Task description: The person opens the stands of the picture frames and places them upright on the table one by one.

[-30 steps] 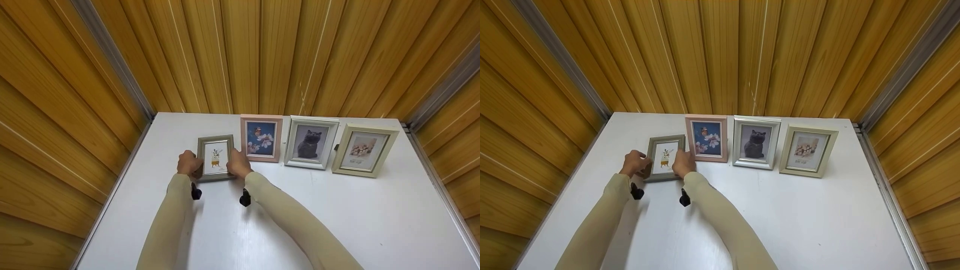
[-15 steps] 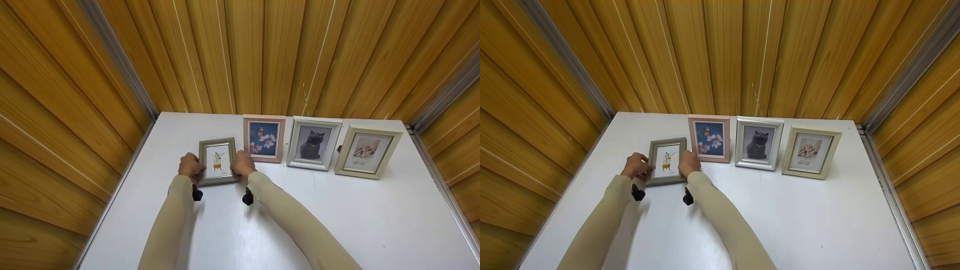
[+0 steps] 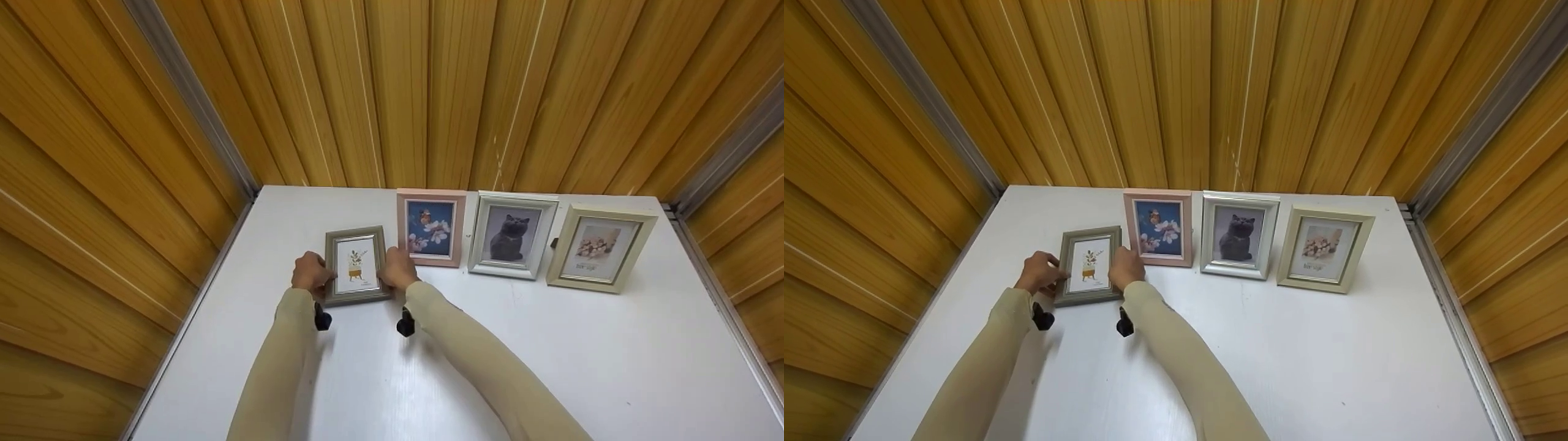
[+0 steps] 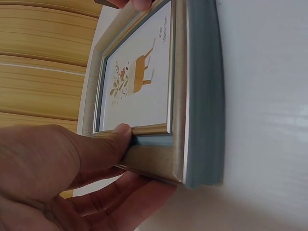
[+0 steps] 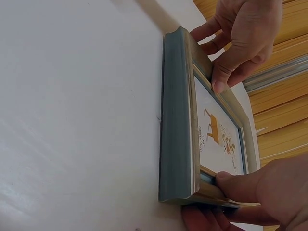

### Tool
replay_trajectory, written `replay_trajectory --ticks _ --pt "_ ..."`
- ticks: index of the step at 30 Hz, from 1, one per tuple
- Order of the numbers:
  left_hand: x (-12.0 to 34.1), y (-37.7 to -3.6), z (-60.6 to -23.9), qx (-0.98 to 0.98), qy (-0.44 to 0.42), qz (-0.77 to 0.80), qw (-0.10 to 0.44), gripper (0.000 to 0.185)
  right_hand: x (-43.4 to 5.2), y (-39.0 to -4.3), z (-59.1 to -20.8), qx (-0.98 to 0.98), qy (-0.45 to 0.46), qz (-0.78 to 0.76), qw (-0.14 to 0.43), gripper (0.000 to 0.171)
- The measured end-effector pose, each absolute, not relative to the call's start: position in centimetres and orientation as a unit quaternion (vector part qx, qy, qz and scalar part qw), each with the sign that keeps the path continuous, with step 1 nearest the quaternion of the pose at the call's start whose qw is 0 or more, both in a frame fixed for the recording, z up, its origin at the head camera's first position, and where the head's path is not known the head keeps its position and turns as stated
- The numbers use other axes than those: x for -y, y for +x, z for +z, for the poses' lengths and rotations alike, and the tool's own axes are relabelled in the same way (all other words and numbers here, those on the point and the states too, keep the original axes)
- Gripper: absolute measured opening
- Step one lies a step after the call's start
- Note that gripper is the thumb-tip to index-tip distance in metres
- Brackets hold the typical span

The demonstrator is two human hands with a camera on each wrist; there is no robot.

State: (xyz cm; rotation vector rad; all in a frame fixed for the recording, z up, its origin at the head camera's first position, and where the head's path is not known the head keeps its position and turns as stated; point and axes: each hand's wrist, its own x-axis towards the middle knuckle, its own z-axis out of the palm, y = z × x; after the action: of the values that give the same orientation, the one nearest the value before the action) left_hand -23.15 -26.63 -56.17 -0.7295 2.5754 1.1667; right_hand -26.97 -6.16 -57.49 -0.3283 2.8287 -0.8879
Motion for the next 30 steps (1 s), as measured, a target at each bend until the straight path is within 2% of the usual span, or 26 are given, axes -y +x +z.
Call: replay_trajectory --ticks 6,9,17,21,30 --pt "26.4 -22.9 -56.4 -0.882 -0.240 0.393 0.099 0.028 6.1 -26.9 -57.6 -0.948 -0.109 -0.288 0.082 0.017" --pt "26.4 -22.8 -56.5 -0.884 -0.239 0.393 0.087 0.029 6.0 -26.7 -57.5 -0.946 -0.106 -0.295 0.082 0.011" --pt "26.6 -22.5 -56.0 -0.886 -0.237 0.398 0.026 0.048 6.3 -26.0 -56.8 -0.934 -0.085 -0.345 0.043 0.007" --pt "26.6 -22.3 -55.9 -0.874 -0.248 0.419 0.003 0.051 6.6 -25.7 -56.6 -0.930 -0.088 -0.358 0.013 0.017" --pt "26.3 -21.5 -55.6 -0.843 -0.229 0.479 -0.088 0.059 6.8 -25.8 -56.2 -0.916 -0.109 -0.378 -0.072 0.039"
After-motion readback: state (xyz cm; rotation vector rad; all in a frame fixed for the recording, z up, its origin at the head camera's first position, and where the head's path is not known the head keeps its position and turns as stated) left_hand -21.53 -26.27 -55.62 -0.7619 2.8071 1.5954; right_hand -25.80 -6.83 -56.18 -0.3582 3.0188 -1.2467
